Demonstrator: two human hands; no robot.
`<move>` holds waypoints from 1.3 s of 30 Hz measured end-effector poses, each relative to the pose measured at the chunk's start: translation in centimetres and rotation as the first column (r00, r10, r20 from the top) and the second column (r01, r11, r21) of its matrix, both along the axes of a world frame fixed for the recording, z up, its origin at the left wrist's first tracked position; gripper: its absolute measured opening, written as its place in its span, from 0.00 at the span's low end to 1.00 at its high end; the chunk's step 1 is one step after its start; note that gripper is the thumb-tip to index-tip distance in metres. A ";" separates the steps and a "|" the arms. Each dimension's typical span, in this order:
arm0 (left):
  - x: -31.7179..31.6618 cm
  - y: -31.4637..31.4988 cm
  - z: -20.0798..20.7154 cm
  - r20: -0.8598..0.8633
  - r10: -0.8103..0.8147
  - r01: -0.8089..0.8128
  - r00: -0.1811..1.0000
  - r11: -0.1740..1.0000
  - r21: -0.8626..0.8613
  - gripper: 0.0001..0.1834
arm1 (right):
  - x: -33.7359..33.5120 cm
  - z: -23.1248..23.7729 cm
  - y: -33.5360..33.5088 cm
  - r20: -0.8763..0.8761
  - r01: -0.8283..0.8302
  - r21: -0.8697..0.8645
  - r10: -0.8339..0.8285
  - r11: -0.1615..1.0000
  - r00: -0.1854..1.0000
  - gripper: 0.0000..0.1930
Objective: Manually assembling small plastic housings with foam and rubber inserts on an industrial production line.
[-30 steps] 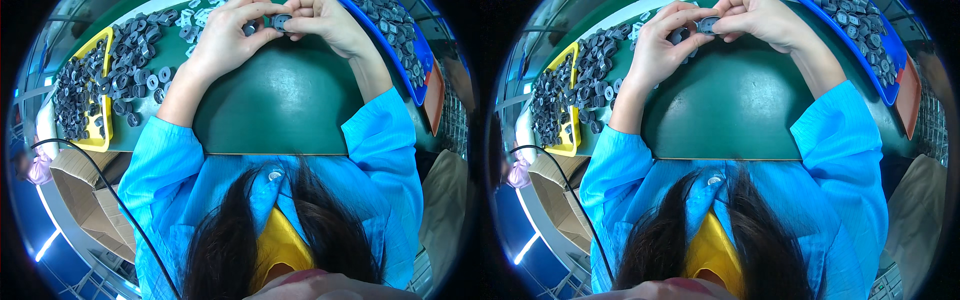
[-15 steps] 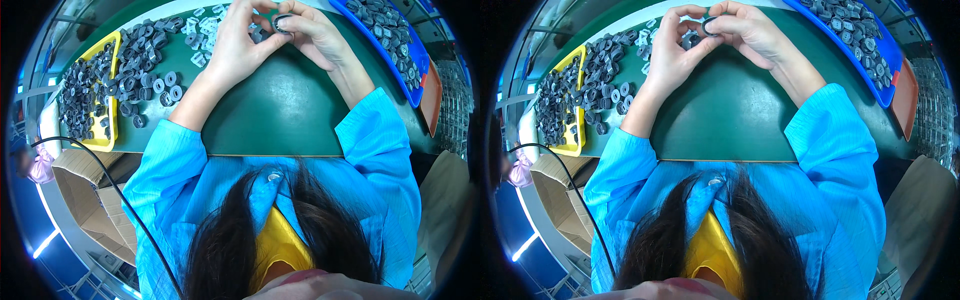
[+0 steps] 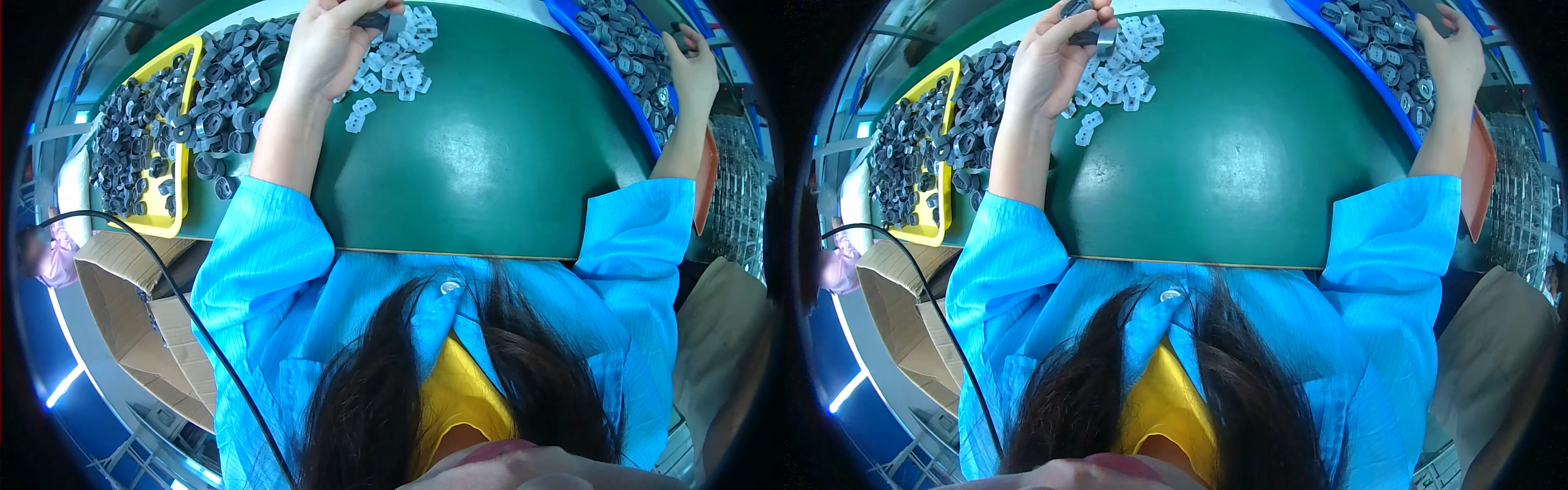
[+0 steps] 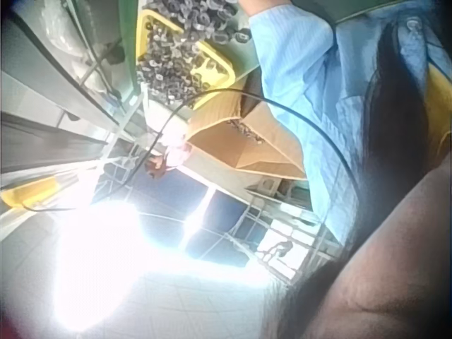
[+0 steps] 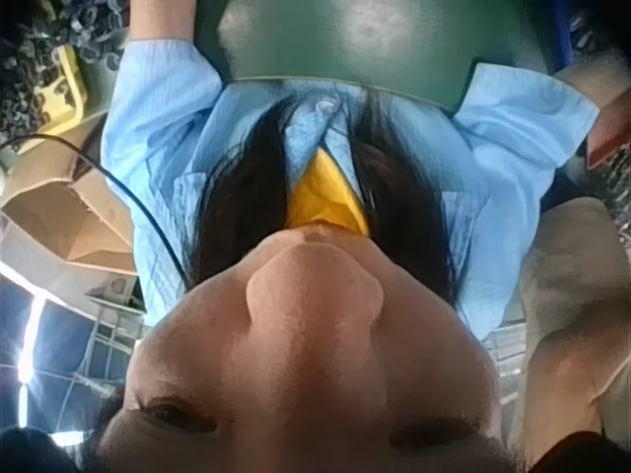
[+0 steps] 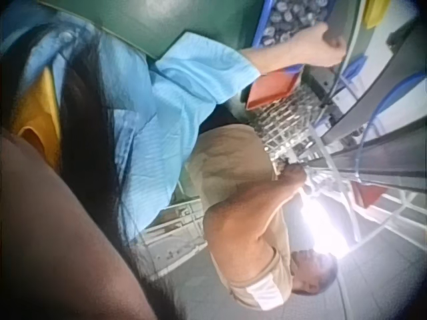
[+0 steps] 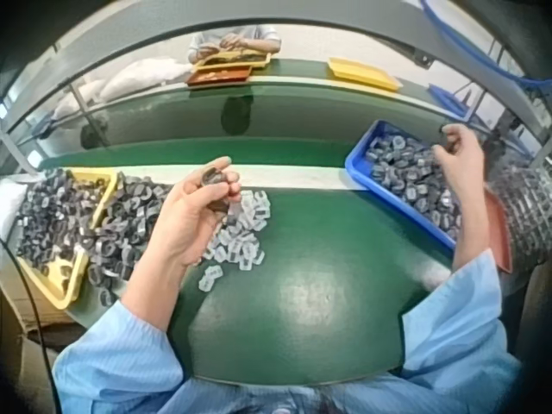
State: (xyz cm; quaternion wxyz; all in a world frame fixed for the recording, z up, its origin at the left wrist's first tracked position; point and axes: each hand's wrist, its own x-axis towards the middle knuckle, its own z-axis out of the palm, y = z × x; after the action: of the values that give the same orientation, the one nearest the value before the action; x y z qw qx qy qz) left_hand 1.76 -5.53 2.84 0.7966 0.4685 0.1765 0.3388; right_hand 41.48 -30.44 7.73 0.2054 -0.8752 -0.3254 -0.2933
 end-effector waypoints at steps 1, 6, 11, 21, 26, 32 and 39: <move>0.1 0.3 -0.1 0.049 -0.027 0.029 0.998 0.999 -0.040 0.30 | -0.3 -0.2 0.6 0.013 -0.001 0.002 0.001 1.000 1.000 0.21; -0.4 -0.1 -0.5 -0.105 -0.045 0.049 0.993 0.998 0.038 0.27 | -18.4 -2.5 8.6 -0.558 -0.582 0.358 0.667 0.730 0.493 0.06; -0.2 -1.0 0.5 -0.313 0.014 0.076 0.950 0.959 0.273 0.28 | -24.8 -5.5 11.3 -0.289 -0.915 0.044 0.881 0.402 0.373 0.09; 0.3 -2.7 -0.3 -0.379 0.252 0.106 0.891 0.695 0.711 0.19 | -25.0 -5.0 8.3 -0.745 -0.849 0.139 0.619 0.510 0.250 0.09; 0.9 -3.8 -0.6 -0.364 0.219 0.100 0.905 0.723 0.683 0.20 | -21.0 -3.5 8.1 -0.819 -0.675 0.503 0.547 0.540 -0.173 0.14; 1.7 -4.7 -1.3 -0.351 0.349 0.043 0.869 0.654 0.756 0.20 | -20.1 -2.6 8.7 -0.821 -0.498 0.548 0.545 0.672 -0.168 0.07; 2.2 -6.1 -1.1 -0.347 0.379 0.074 0.858 0.578 0.813 0.20 | -20.9 -4.7 9.2 -0.732 -0.469 0.607 0.681 0.642 -0.017 0.06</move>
State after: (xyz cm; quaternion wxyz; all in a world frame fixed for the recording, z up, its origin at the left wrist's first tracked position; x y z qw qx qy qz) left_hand 4.01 -11.65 1.73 0.3931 0.8273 0.2397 0.3217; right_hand 20.60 -21.28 3.05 0.5327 -0.6256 -0.4421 0.3598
